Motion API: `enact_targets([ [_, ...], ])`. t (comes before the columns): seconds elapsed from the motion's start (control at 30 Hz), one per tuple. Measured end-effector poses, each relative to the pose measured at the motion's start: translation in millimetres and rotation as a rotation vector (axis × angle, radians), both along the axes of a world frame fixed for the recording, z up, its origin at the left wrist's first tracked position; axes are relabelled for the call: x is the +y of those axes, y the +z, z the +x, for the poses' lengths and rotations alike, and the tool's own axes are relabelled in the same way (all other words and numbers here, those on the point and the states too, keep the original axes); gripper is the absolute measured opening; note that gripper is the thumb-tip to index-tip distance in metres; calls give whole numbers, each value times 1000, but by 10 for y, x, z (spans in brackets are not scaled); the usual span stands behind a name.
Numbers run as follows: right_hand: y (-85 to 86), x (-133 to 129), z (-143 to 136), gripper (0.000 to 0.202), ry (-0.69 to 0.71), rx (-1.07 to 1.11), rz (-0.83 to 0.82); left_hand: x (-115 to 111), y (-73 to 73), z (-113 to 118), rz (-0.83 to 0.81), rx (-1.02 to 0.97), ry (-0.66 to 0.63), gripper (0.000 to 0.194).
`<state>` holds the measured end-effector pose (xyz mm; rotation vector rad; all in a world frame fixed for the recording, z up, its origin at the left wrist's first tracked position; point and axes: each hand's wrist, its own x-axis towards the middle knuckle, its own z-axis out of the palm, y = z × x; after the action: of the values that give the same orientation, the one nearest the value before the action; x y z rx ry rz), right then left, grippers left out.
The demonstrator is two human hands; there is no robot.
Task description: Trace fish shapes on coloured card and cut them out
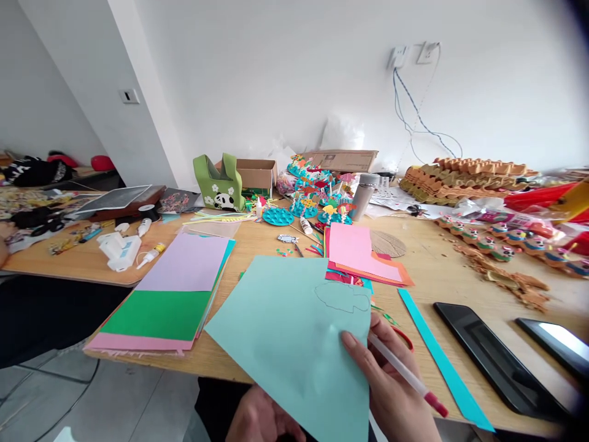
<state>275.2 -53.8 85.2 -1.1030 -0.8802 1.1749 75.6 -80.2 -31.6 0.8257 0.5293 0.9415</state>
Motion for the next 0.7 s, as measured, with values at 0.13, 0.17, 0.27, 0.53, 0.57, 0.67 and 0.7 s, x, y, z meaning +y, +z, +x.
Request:
enact_targets([
  [0.13, -90, -59, -12, 28, 17, -5, -6, 167, 411, -63, -280, -223, 397, 49],
  [0.17, -109, -69, -31, 28, 26, -17, -9, 219, 512, -70, -361, -215, 478, 49],
  [0.27, -146, -61, -85, 28, 61, -111, 48, 387, 757, -73, -506, -95, 702, 51],
  [0.53, -120, 558, 312, 24, 237, -995, 225, 788, 1241, -493, -41, 177, 1103, 46],
  [0.57, -116, 713, 387, 26, 241, -1184, 228, 833, 1308, -558, 28, 186, 1105, 47],
  [0.67, -108, 1210, 531, 27, 337, -1714, 265, 983, 1491, -680, 174, 198, 1038, 49],
  [0.7, -105, 1369, 549, 29, 366, -1759, 279, 1040, 1539, -695, 210, 199, 1025, 48],
])
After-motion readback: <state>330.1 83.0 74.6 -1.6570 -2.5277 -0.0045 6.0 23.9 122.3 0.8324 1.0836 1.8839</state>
